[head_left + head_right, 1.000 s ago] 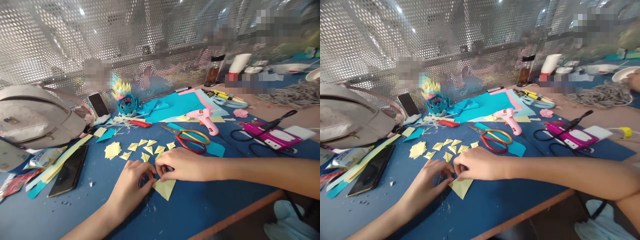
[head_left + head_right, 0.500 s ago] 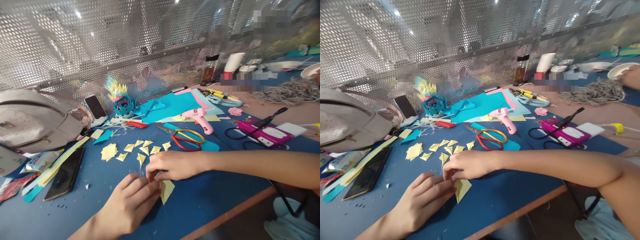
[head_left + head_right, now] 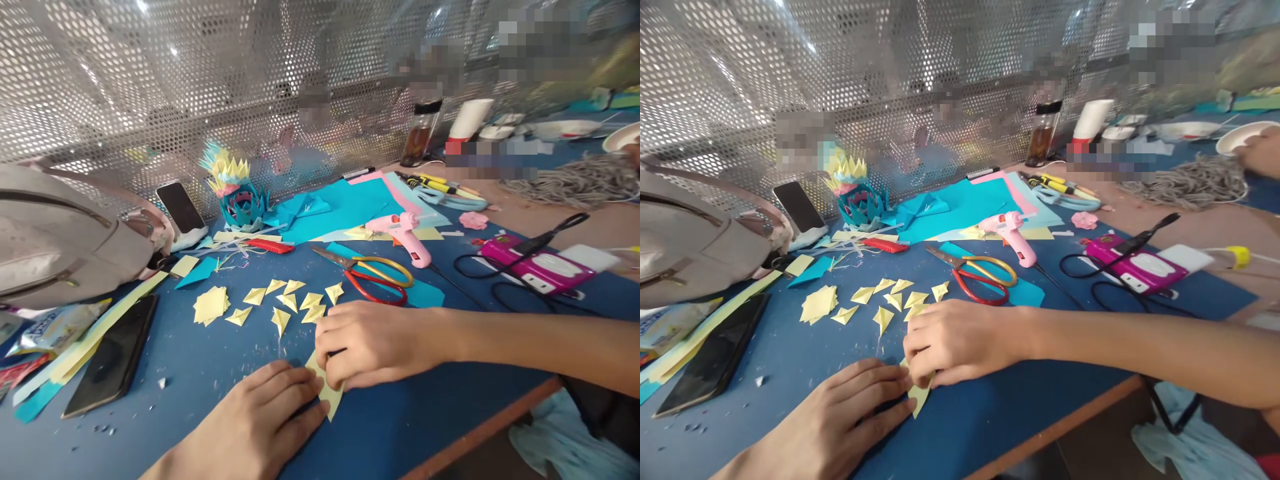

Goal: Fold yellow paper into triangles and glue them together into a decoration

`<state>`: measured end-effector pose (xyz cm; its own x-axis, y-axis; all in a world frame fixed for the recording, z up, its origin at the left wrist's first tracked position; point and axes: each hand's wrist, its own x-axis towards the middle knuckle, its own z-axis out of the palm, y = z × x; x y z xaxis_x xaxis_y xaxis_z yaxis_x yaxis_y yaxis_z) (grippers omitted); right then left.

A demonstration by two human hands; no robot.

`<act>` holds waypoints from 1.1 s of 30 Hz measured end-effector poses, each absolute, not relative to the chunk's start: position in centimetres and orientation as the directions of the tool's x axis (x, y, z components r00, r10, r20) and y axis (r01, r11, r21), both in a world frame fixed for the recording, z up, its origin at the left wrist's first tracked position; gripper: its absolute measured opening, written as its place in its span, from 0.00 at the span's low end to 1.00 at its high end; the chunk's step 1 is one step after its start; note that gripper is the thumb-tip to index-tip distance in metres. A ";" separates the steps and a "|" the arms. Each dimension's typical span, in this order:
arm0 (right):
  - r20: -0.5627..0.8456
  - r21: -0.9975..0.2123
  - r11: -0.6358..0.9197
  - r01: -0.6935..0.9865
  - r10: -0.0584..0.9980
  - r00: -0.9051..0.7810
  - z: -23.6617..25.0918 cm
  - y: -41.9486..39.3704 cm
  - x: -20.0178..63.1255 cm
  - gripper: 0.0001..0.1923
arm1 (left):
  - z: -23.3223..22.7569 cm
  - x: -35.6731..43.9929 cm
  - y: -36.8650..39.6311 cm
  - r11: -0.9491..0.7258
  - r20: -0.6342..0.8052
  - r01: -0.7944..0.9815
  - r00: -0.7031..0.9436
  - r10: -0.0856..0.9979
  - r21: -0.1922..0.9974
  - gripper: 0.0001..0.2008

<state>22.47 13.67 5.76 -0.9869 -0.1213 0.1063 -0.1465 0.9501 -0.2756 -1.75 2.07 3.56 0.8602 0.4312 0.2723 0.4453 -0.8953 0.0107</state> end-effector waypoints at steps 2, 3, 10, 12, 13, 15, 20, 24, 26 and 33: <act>0.119 -0.296 0.944 -0.145 -0.115 -0.986 5.4 13.7 22.3 0.08 | 3.8 -1.7 2.2 -0.902 0.295 0.431 0.861 0.414 0.007 0.18; 0.121 -0.320 0.937 -0.138 -0.104 -0.987 5.2 13.8 22.1 0.09 | 3.6 -1.6 2.3 -0.903 0.308 0.429 0.859 0.409 0.004 0.17; 0.062 -0.546 0.837 0.038 0.086 -0.994 4.2 13.7 21.5 0.07 | 0.0 -0.4 1.8 -0.848 0.618 0.524 0.640 0.457 0.083 0.13; 0.060 -0.553 0.828 0.090 0.148 -0.987 4.0 13.2 21.5 0.06 | -0.6 -0.5 1.7 -0.848 0.607 0.523 0.648 0.460 0.083 0.12; 0.059 -0.549 0.828 0.114 0.175 -0.983 3.9 13.0 21.4 0.05 | -0.7 -0.7 1.7 -0.855 0.591 0.514 0.668 0.452 0.073 0.12; 0.063 -0.537 0.830 0.150 0.217 -0.974 3.7 12.5 21.4 0.05 | -0.8 -1.1 1.7 -0.869 0.563 0.491 0.704 0.433 0.054 0.14; 0.111 -0.497 0.853 0.163 0.249 -0.962 3.1 11.9 21.4 0.06 | -0.7 -2.0 1.8 -0.878 0.535 0.479 0.744 0.401 -0.008 0.15; 0.142 -0.446 0.886 0.131 0.214 -0.966 2.9 11.9 21.5 0.06 | -0.8 -2.0 1.6 -0.877 0.500 0.479 0.770 0.397 -0.042 0.15; 0.145 -0.419 0.899 0.127 0.205 -0.968 2.8 11.8 21.5 0.07 | -0.9 -1.9 1.5 -0.868 0.510 0.495 0.757 0.408 -0.040 0.16; 0.162 -0.319 0.938 0.133 0.192 -0.968 2.6 11.4 21.5 0.09 | -1.8 -1.7 1.3 -0.852 0.545 0.519 0.736 0.402 -0.072 0.14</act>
